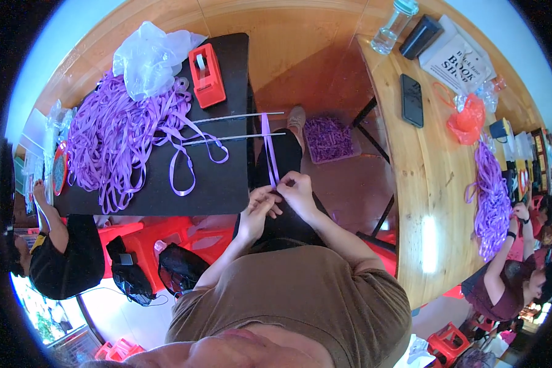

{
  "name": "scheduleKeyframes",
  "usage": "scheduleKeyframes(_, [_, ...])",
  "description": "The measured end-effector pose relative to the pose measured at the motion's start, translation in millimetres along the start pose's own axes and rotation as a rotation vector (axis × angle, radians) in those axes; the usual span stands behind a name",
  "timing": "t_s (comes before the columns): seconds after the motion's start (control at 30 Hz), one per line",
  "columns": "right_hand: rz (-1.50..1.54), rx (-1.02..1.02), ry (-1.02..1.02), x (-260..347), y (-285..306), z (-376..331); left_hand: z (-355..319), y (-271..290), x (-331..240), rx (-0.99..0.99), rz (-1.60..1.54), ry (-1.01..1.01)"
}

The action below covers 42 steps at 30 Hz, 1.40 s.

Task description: Creating decorative items by wrapping and tying purple ribbons onto metal wires.

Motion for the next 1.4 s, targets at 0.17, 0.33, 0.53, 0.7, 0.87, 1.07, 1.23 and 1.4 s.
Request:
scheduleKeyframes(0.17, [0.302,0.034,-0.27,3.5,-9.0,-4.2,2.6,5.6,-0.3,-0.071,-0.039,0.1])
scheduleKeyframes(0.33, [0.46,0.094,-0.434,17.6,-7.8,-8.8,1.9,6.6,-7.2,-0.13,0.142,0.108])
scheduleKeyframes(0.53, [0.519,0.166,-0.479,24.6,-8.3,-10.2,2.3,-3.2,-17.8,-0.164,0.006,-0.01])
scheduleKeyframes(0.7, [0.553,0.197,-0.528,26.2,-8.0,-10.3,6.9,-2.4,-13.1,-0.142,-0.031,-0.071])
scheduleKeyframes(0.87, [0.514,0.213,-0.478,25.4,-7.3,-11.1,10.4,0.6,-10.8,-0.1,0.006,-0.051])
scheduleKeyframes(1.07, [0.486,0.208,-0.47,28.0,-8.0,-12.7,12.2,2.9,-7.9,-0.1,-0.039,0.019])
scheduleKeyframes(1.23, [0.525,0.192,-0.451,30.3,-8.7,-14.6,8.9,2.6,-10.8,-0.101,-0.059,0.046])
scheduleKeyframes(1.4, [0.393,0.119,-0.297,24.9,2.0,-13.8,16.6,-9.1,-12.4,-0.095,-0.046,-0.059])
Point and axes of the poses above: each hand's wrist, its own z-axis towards the middle knuckle, its own y-axis out of the back of the hand, x = y × z, the point moved 3 cm from there along z, towards the middle knuckle, and after that the axes turned 11 degrees about z, right-handed, at the moved point
